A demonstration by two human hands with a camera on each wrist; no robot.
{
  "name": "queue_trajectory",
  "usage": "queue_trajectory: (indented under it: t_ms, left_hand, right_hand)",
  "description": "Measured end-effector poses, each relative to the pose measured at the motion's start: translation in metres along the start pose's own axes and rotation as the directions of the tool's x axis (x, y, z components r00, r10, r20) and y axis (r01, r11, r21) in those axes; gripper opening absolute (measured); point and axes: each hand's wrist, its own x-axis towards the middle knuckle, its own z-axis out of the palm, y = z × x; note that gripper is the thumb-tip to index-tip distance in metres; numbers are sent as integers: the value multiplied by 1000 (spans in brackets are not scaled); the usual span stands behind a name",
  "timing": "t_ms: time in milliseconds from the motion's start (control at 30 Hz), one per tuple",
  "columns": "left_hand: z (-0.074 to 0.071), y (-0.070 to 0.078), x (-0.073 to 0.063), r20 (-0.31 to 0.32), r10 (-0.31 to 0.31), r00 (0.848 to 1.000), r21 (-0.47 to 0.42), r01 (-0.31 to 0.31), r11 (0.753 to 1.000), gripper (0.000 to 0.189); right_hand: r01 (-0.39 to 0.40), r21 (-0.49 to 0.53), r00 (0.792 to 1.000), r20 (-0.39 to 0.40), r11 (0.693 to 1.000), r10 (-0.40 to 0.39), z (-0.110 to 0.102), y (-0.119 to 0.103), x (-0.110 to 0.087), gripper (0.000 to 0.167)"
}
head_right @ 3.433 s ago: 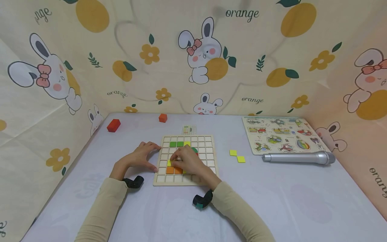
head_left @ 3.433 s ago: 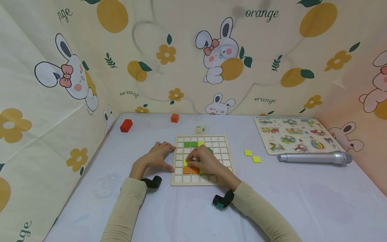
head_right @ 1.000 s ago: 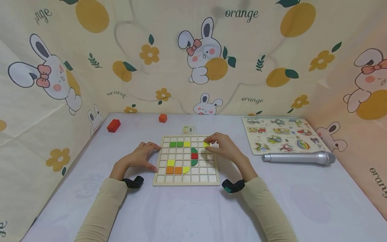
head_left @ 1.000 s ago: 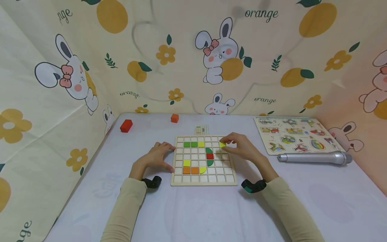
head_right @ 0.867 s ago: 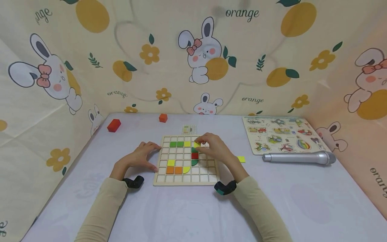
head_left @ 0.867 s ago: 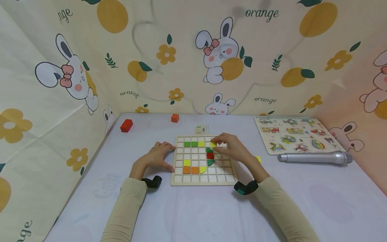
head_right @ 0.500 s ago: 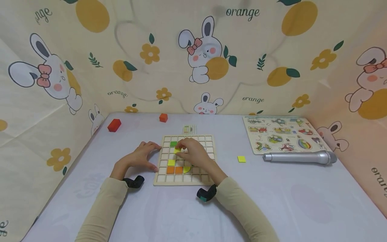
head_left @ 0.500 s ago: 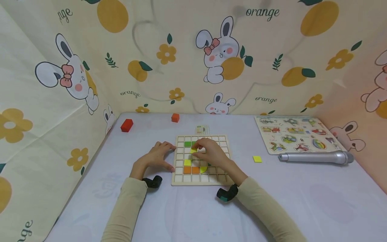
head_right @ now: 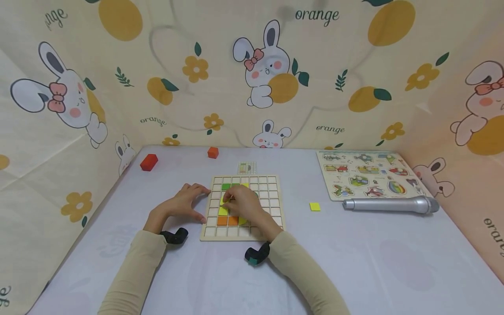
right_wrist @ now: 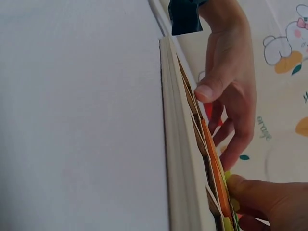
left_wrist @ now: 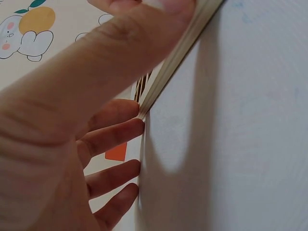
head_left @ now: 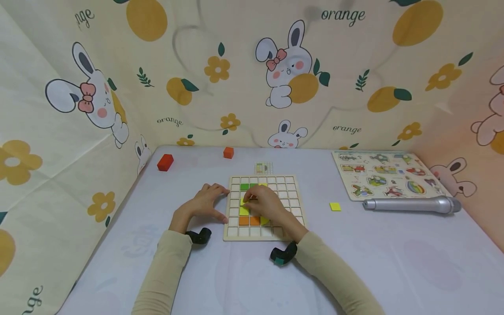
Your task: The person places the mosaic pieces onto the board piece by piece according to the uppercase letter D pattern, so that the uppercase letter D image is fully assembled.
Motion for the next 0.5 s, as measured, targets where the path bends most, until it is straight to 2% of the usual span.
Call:
queue_trajectory:
  t_ms: [233,500]
  left_hand:
    - [2,-3,2,-2,-2,1000,2,2,1000,90]
    - [2,-3,2,2,-5,1000,2,5,1000,90]
  right_hand:
    - [-22,-9,1000,-1,1000,22,2,1,0,4]
    - [24,12,999,25,1000,-24,0,6,0,6]
